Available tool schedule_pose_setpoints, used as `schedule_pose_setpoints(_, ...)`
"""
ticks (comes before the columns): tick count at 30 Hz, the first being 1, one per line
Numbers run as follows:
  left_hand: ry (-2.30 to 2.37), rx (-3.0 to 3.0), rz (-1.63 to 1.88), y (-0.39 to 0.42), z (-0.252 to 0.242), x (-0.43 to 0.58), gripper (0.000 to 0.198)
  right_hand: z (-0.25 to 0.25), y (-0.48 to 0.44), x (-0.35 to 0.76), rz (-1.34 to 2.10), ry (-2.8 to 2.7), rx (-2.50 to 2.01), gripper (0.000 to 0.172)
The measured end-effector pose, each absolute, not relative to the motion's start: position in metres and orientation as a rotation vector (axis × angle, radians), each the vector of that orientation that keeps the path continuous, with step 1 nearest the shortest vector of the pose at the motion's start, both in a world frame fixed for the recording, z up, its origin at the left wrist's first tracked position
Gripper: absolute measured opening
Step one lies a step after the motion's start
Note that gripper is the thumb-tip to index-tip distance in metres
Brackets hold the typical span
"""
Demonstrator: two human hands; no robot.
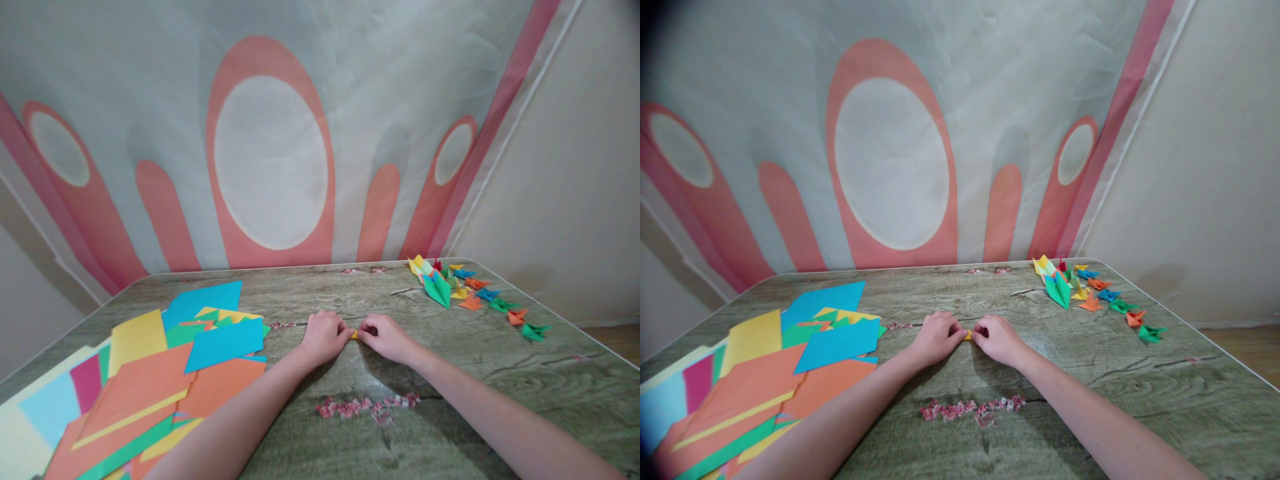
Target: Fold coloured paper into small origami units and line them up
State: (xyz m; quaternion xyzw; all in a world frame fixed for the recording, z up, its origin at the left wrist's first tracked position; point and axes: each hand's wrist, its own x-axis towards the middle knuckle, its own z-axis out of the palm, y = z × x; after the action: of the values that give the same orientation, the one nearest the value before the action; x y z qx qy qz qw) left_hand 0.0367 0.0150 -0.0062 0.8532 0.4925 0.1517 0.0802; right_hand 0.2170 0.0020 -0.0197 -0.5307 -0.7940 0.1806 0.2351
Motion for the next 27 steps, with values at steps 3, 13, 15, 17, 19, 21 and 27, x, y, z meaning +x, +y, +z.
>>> schedule_pose_setpoints(3, 1.490, 2.568, 0.432, 0.015, -0.006, 0.038, 0.032, -0.017, 0.001, 0.217, 0.494, -2.193, -1.473, 0.022)
schedule_pose_setpoints(13, 1.302, 2.573, 0.457, 0.022, -0.008, 0.028, 0.027, -0.016, 0.000, 0.215, 0.440, -2.238, -1.537, 0.022)
schedule_pose_setpoints(15, 1.238, 2.570, 0.455, 0.024, -0.008, 0.024, 0.022, -0.017, 0.001, 0.214, 0.428, -2.240, -1.557, 0.021)
schedule_pose_setpoints(17, 1.234, 2.569, 0.449, 0.024, -0.008, 0.021, 0.020, -0.019, 0.001, 0.213, 0.408, -2.240, -1.582, 0.021)
schedule_pose_setpoints(19, 1.254, 2.568, 0.440, 0.024, -0.008, 0.021, 0.021, -0.020, 0.002, 0.213, 0.396, -2.239, -1.605, 0.020)
schedule_pose_setpoints(21, 1.282, 2.566, 0.429, 0.024, -0.008, 0.022, 0.022, -0.020, 0.002, 0.212, 0.399, -2.240, -1.620, 0.019)
schedule_pose_setpoints(27, 1.391, 2.525, 0.362, 0.022, -0.006, 0.027, 0.023, -0.018, 0.004, 0.210, 0.417, -2.242, -1.685, 0.020)
